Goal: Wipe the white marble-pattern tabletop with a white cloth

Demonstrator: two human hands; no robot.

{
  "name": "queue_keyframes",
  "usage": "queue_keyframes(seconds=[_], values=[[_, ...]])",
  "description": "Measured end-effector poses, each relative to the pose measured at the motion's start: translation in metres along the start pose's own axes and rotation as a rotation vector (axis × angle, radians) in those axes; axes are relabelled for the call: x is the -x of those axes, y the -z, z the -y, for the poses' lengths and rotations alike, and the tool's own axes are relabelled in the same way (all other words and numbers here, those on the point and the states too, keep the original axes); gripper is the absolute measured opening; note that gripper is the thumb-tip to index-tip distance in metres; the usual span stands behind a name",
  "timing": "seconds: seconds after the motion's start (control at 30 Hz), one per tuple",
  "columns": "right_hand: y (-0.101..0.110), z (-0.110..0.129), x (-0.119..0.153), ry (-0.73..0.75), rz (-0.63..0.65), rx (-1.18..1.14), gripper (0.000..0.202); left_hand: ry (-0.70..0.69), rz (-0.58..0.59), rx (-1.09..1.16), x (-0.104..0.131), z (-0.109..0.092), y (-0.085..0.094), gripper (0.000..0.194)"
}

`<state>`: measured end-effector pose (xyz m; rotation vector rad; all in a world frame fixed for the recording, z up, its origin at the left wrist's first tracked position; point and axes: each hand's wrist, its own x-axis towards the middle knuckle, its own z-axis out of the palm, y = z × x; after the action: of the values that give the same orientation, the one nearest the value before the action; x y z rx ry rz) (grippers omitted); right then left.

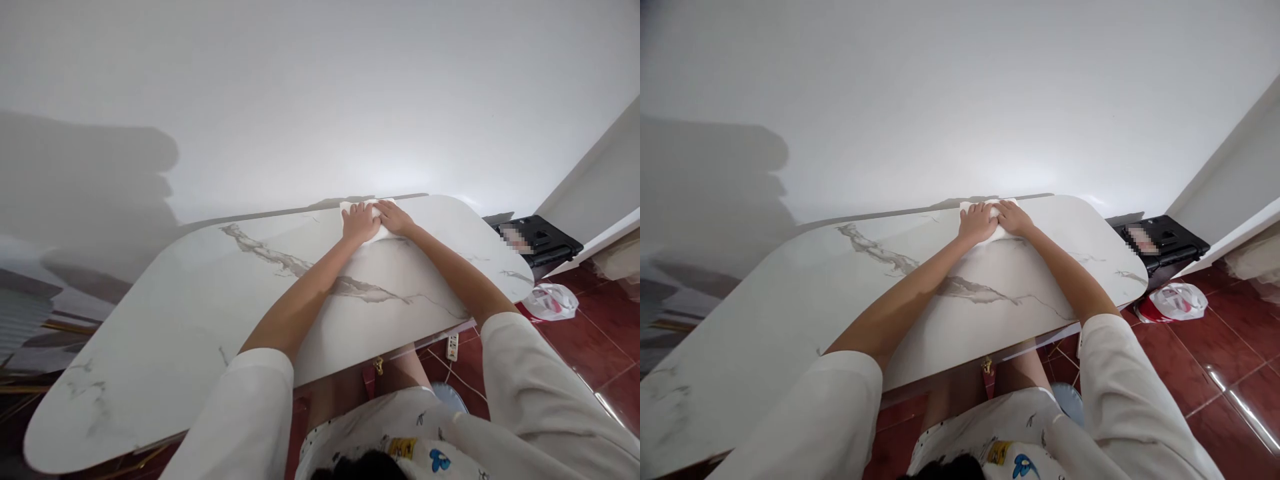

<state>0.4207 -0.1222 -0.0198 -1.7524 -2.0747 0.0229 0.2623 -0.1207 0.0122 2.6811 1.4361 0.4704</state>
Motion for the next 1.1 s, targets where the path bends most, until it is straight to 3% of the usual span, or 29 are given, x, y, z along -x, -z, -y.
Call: queue_keyframes(seconds=[0.27, 0.87, 1.1], values=[[0.005, 0.018, 0.039, 0.046, -0.007, 0.004, 0.052, -0.003, 0.011, 0.012, 0.041, -0.013, 0.008, 0.048], [0.031, 0.091, 0.140, 0.057, 0.026, -0.012, 0.052, -0.025, 0.105, -0.021, 0.149, -0.037, 0.041, 0.051], [0.032, 0.106, 0.174, 0.068, 0.028, -0.011, 0.053, -0.022, 0.141, -0.021, 0.182, -0.045, 0.046, 0.053]])
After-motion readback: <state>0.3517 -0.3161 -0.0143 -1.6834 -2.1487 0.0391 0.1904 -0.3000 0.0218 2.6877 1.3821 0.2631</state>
